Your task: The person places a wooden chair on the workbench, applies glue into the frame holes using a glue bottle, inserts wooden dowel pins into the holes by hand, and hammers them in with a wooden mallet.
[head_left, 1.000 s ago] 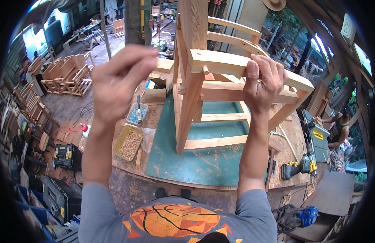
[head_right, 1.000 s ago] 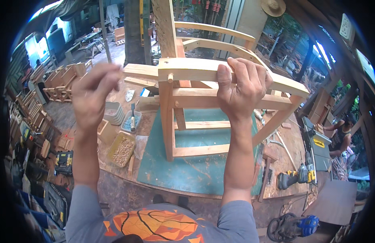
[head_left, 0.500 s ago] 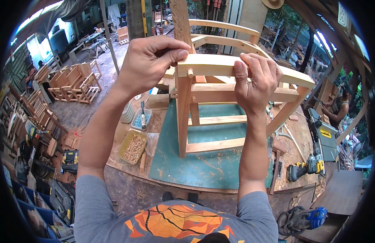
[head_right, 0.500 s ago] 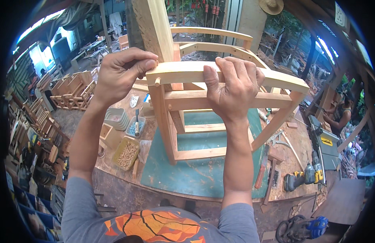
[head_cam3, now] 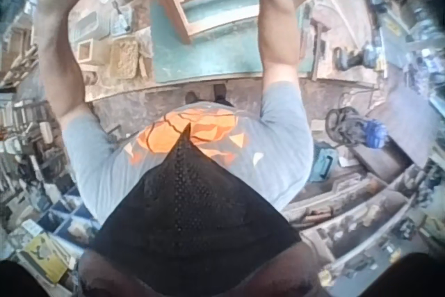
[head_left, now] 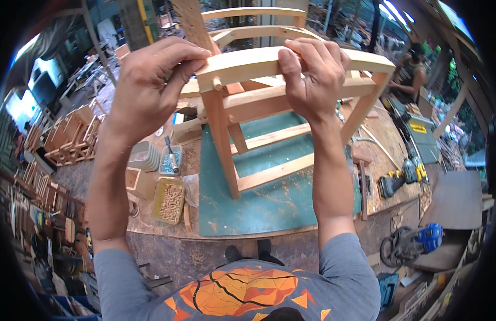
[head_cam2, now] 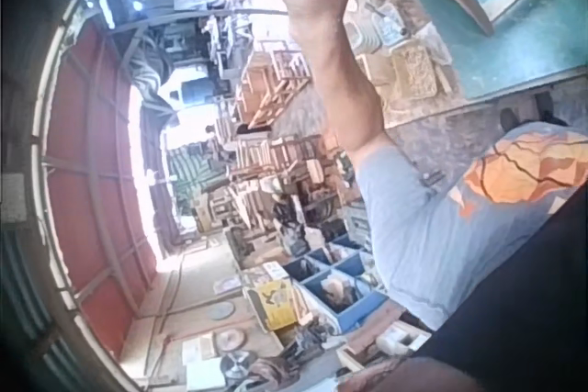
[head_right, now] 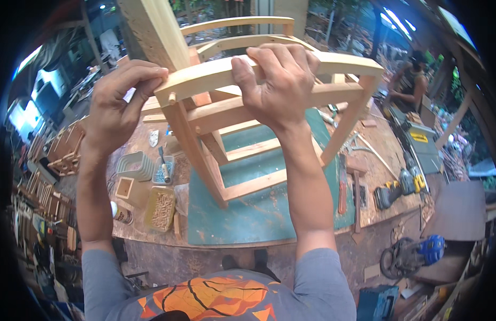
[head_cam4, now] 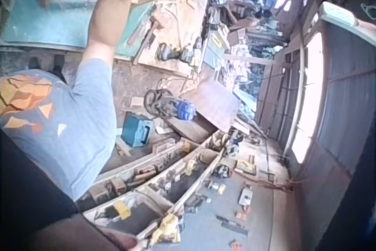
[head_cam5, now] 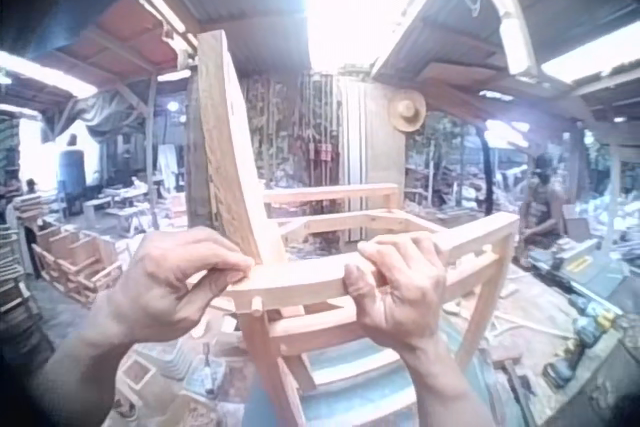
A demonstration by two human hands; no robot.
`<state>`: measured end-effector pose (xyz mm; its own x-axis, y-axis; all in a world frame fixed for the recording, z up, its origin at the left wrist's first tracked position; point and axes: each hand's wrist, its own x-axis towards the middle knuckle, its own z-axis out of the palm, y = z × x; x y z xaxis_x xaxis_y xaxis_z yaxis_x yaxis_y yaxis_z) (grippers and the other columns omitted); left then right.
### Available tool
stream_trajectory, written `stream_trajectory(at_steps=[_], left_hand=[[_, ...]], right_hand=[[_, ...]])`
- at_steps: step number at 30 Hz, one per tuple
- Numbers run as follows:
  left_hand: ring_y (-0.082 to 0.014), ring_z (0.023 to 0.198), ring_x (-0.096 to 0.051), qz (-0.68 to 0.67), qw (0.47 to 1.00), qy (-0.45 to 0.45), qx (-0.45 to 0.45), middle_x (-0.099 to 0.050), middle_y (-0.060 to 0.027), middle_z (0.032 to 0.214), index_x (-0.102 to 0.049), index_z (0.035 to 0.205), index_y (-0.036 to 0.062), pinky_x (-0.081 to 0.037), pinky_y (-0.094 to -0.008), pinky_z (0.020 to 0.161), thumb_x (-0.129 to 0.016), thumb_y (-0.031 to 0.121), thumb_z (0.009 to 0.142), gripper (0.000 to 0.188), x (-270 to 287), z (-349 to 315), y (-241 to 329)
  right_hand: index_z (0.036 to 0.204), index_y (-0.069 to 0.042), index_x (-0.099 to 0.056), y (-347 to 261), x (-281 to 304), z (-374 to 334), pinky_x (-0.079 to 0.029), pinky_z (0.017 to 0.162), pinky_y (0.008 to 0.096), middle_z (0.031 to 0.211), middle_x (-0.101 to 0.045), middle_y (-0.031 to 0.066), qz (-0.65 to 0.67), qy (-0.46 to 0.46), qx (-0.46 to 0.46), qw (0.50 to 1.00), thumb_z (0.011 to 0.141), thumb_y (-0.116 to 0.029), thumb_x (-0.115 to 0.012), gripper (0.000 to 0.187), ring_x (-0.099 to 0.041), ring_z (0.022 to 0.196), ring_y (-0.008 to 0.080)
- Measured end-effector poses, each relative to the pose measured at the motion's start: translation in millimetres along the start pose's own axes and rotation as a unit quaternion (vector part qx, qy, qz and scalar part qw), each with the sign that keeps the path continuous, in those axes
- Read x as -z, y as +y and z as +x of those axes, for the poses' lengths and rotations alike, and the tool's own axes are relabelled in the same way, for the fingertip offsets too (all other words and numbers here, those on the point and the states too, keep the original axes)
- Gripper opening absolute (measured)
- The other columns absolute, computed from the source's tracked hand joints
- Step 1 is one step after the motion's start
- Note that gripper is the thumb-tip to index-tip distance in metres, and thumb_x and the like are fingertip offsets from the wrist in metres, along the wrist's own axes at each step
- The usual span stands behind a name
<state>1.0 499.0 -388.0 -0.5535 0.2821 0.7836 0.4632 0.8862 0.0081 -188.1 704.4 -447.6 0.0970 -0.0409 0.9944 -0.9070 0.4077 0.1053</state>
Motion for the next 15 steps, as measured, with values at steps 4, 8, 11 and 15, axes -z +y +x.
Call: stream_trajectory(at_steps=[4,8,11,15], left_hand=[[-0.0235,0.094,-0.070,-0.013,0.999,-0.045,-0.001,-0.072,-0.0118,0.100,-0.070,0.105,-0.0027,-0.053,-0.0322,0.086,-0.064,-0.002,0.094,0.013,0,4,-4],[-0.0208,0.118,-0.062,-0.076,0.991,-0.103,0.049,-0.068,-0.0105,0.124,-0.067,0.121,-0.0021,-0.046,-0.0322,0.104,-0.052,-0.001,0.103,0.024,-7,0,-30],[-0.0252,0.132,-0.054,0.010,0.994,-0.093,0.062,-0.059,-0.0145,0.141,-0.056,0.142,0.0011,-0.042,-0.0366,0.112,-0.043,0.004,0.107,0.037,4,-23,-33],[-0.0363,0.139,-0.047,-0.217,0.957,0.124,0.151,-0.045,-0.0224,0.153,-0.035,0.155,-0.0015,-0.041,-0.0464,0.116,-0.045,0.013,0.107,0.052,-37,-64,-1]], right_hand=[[0.080,-0.012,-0.076,8,-10,-8,-0.046,0.080,0.0433,0.077,-0.071,0.0072,0.024,0.006,-0.009,1.000,0.083,-0.039,-0.074,0.027,-0.065,0.078,0.0268],[0.087,-0.008,-0.078,9,7,-12,-0.049,0.087,0.0454,0.086,-0.071,0.0118,0.032,0.089,-0.032,0.995,0.076,-0.041,-0.077,0.036,-0.065,0.085,0.0308],[0.102,-0.004,-0.075,-10,49,-28,-0.049,0.088,0.0445,0.097,-0.071,0.0156,0.064,0.164,-0.073,0.982,0.079,-0.025,-0.074,0.031,-0.066,0.088,0.0319],[0.109,0.000,-0.072,21,162,-151,-0.050,0.087,0.0416,0.097,-0.070,0.0167,-0.044,0.046,-0.194,0.979,0.083,-0.011,-0.068,0.028,-0.064,0.092,0.0327]])
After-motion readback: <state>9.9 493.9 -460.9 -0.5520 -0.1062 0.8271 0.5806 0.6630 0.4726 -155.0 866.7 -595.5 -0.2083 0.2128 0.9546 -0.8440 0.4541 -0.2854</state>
